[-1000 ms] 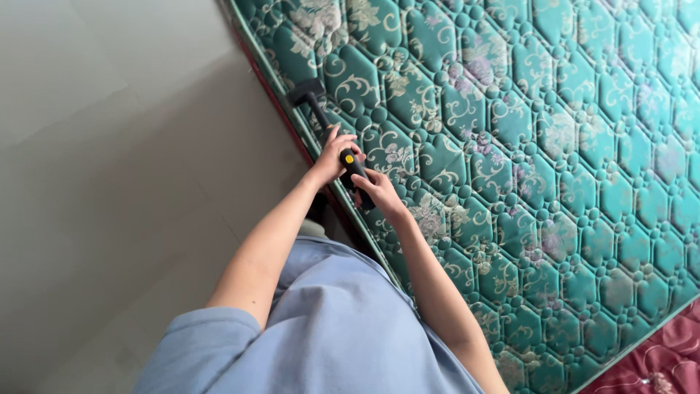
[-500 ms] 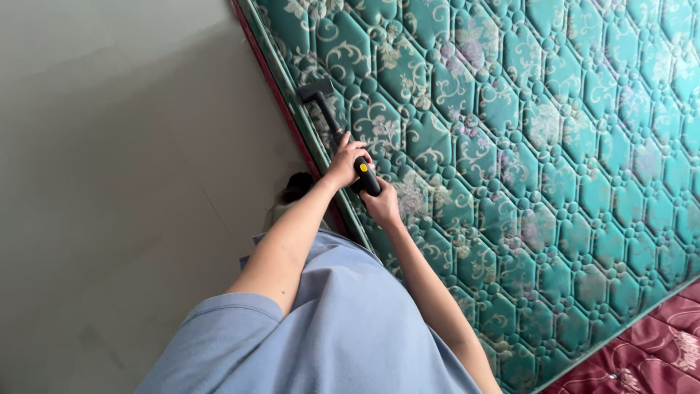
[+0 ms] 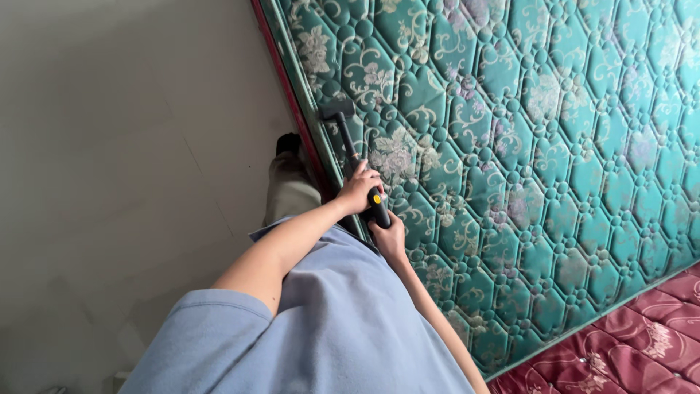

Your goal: The person uses a handheld vacuum cleaner to clean the surface of a green patterned mattress. They move the vacuum head back and forth across the mattress, covering different sections from one end to the other.

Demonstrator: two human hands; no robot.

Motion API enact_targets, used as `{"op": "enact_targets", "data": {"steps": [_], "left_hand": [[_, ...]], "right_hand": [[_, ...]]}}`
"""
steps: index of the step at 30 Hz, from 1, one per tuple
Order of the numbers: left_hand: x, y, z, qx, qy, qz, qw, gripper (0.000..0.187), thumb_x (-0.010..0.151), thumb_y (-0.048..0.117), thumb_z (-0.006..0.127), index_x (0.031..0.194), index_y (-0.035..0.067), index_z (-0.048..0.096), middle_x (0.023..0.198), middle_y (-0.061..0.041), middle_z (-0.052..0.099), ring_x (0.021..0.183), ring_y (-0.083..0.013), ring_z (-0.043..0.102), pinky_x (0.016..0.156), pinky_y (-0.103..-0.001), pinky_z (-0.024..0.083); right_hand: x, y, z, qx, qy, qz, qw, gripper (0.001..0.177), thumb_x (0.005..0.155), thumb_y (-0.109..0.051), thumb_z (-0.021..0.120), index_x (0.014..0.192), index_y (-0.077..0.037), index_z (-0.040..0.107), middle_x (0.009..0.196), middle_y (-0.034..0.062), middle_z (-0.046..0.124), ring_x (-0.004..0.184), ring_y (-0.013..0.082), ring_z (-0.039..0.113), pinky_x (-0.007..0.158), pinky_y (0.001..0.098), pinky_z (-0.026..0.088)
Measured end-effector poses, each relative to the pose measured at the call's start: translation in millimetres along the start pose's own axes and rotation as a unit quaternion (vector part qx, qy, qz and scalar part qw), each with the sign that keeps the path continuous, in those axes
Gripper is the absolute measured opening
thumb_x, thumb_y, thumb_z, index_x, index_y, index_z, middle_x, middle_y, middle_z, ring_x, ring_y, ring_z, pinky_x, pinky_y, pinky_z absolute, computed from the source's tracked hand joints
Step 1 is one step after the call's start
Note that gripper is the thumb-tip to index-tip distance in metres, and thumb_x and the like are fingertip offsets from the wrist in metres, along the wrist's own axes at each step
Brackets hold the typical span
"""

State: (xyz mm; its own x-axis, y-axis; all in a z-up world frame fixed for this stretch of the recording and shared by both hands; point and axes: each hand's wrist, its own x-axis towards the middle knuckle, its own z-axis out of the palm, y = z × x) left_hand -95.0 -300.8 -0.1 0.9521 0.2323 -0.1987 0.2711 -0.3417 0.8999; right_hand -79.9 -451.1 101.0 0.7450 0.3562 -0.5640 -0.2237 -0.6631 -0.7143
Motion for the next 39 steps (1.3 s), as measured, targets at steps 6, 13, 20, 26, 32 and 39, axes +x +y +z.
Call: {"op": "enact_targets", "data": {"steps": [6, 13, 20, 26, 32, 39], "left_hand": [[-11, 29, 8, 0.025, -0.057, -0.022, 0.998, 0.018, 0.083, 0.034, 0.081, 0.094, 0.021, 0.074, 0.140, -0.001, 0.055, 0.155, -0.0398, 0.018, 0.104, -0.082, 0.026], [29, 5, -41, 0.034, -0.031, -0.014, 0.999, 0.017, 0.083, 0.032, 0.082, 0.093, 0.022, 0.073, 0.135, 0.002, 0.058, 0.154, -0.0383, 0.022, 0.103, -0.083, 0.028], [93, -35, -101, 0.047, 0.029, 0.040, 0.998, 0.017, 0.074, 0.018, 0.082, 0.088, 0.023, 0.074, 0.128, 0.001, 0.063, 0.152, -0.0391, 0.026, 0.109, -0.079, 0.030], [167, -63, -148, 0.082, 0.038, 0.091, 0.992, 0.017, 0.076, 0.013, 0.078, 0.088, 0.025, 0.075, 0.123, 0.003, 0.066, 0.150, -0.0397, 0.028, 0.122, -0.069, 0.027], [181, -48, -180, 0.071, -0.012, 0.009, 0.997, 0.015, 0.080, 0.014, 0.077, 0.091, 0.024, 0.074, 0.130, 0.003, 0.063, 0.152, -0.0360, 0.026, 0.115, -0.065, 0.030], [140, -39, -153, 0.082, -0.008, -0.016, 0.996, 0.015, 0.079, 0.014, 0.077, 0.091, 0.023, 0.074, 0.134, 0.004, 0.061, 0.153, -0.0331, 0.025, 0.112, -0.070, 0.027]], "right_hand": [[-16, 19, -23, 0.050, -0.024, 0.011, 0.998, 0.015, 0.081, -0.004, 0.068, 0.093, 0.005, 0.066, 0.058, 0.0031, 0.058, 0.042, 0.0116, 0.053, 0.039, 0.0297, 0.039], [37, -13, 9, 0.049, -0.027, 0.018, 0.998, 0.019, 0.081, -0.004, 0.069, 0.100, 0.002, 0.067, 0.058, 0.0012, 0.058, 0.042, 0.0097, 0.052, 0.039, 0.0285, 0.039], [106, -73, 49, 0.096, -0.028, 0.007, 0.995, 0.015, 0.082, -0.004, 0.069, 0.095, 0.002, 0.066, 0.058, 0.0023, 0.057, 0.041, 0.0112, 0.052, 0.039, 0.0287, 0.040], [154, -146, 65, 0.117, -0.024, 0.001, 0.993, 0.010, 0.081, -0.002, 0.068, 0.089, 0.002, 0.062, 0.057, 0.0023, 0.055, 0.041, 0.0112, 0.050, 0.038, 0.0292, 0.038], [168, -177, 71, 0.127, -0.026, 0.006, 0.991, 0.009, 0.082, -0.001, 0.067, 0.086, 0.002, 0.060, 0.057, 0.0020, 0.052, 0.041, 0.0112, 0.048, 0.039, 0.0289, 0.038], [139, -134, 68, 0.120, -0.021, -0.004, 0.993, 0.010, 0.082, -0.002, 0.067, 0.089, 0.000, 0.061, 0.057, 0.0016, 0.054, 0.042, 0.0109, 0.049, 0.039, 0.0288, 0.039]]}}
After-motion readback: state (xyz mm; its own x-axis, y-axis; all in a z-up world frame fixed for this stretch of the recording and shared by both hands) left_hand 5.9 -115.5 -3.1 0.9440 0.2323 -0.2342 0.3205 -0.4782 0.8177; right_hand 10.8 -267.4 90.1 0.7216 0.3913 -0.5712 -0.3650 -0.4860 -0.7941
